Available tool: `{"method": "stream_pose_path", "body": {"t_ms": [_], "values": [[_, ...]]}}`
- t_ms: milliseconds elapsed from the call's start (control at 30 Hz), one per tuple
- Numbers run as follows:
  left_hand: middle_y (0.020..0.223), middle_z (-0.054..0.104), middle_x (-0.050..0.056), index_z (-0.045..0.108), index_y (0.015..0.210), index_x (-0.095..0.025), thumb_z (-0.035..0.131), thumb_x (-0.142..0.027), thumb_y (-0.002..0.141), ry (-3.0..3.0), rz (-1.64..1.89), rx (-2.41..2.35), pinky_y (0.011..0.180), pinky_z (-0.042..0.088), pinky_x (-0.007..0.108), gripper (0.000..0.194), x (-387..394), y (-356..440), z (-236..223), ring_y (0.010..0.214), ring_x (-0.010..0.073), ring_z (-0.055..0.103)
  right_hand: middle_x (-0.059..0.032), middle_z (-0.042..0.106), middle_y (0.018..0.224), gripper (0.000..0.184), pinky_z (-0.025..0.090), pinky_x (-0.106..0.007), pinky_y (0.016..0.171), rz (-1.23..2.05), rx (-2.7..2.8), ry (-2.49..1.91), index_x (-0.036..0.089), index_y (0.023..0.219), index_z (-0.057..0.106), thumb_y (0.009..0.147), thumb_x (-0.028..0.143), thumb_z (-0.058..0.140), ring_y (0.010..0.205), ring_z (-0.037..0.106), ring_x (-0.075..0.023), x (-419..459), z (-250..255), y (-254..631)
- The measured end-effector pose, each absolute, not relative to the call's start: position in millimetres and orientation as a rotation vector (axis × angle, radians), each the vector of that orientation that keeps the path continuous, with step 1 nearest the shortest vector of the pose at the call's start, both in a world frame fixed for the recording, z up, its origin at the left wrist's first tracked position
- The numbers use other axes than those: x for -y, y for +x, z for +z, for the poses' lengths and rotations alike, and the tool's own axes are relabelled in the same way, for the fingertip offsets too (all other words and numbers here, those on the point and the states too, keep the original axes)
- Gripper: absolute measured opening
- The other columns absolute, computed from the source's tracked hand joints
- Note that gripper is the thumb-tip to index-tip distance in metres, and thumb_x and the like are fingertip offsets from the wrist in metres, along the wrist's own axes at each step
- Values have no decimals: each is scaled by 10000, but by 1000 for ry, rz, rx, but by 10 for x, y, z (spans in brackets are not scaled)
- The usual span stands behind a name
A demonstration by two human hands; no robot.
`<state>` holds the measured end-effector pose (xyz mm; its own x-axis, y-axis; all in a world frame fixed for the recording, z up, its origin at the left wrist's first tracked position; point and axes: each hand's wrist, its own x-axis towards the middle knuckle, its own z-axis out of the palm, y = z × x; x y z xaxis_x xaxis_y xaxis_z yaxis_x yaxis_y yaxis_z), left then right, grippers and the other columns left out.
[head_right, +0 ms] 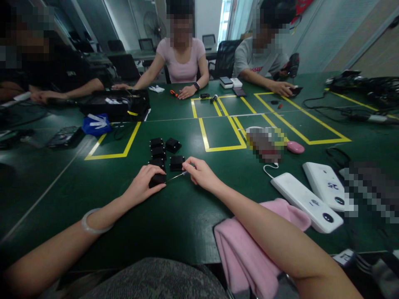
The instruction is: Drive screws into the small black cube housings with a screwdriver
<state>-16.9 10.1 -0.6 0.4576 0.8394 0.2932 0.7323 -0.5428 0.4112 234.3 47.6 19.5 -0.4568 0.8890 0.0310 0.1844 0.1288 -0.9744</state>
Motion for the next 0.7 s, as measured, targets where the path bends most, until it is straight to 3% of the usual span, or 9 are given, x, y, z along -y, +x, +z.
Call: {"method": "stream_pose_path", "body": {"t_ms": [500, 700], "values": [[1154, 607, 78, 558, 1137, -221, 672, -247, 881, 2494, 697, -1355, 937, 481, 460, 281, -103, -165, 5, 1098, 277, 547, 115, 429, 447, 232, 299, -193, 412, 1345, 1729, -992, 209, 904, 475, 894, 431, 543, 374, 401, -85, -484, 190, 2343], [1160, 605, 81, 558, 1140, -218, 674, -247, 881, 2485, 688, -1359, 922, 490, 451, 285, -101, -167, 2, 1100, 280, 546, 104, 403, 425, 264, 265, -194, 402, 1379, 1767, -1044, 197, 832, 503, 924, 445, 496, 358, 391, -80, -475, 203, 2347]]}}
